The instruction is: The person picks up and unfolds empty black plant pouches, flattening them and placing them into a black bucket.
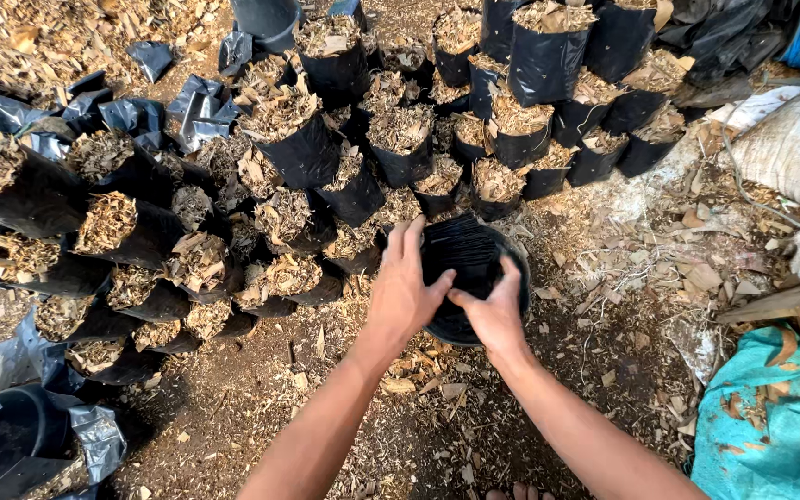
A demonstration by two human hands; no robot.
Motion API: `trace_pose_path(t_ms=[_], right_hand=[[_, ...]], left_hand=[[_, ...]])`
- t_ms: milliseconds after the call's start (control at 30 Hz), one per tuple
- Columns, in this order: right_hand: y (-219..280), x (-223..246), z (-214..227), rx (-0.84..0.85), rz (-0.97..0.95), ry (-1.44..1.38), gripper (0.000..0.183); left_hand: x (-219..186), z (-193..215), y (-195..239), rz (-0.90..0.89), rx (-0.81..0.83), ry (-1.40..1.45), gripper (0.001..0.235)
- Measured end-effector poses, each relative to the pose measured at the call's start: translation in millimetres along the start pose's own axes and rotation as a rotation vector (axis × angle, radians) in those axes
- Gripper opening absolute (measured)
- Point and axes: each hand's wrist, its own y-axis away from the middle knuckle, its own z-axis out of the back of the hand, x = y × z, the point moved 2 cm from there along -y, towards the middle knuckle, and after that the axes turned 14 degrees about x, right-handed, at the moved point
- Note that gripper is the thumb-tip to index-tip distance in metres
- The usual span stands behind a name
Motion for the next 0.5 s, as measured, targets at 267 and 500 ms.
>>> trace_pose_path(t_ms=[267,500], right_hand=[[-2.1,19.2,-1.1,0.138,0.013,0.031,0.1],[-11.6,6.8,10.2,0.175,0.05,0.051,0.082]], left_hand=[[-16.9,-62.7,30.1,0.268,-0.082,0.71,0.091],[-22.6,-80.3,-1.5,0.52,-0.09,1.103,0.107]])
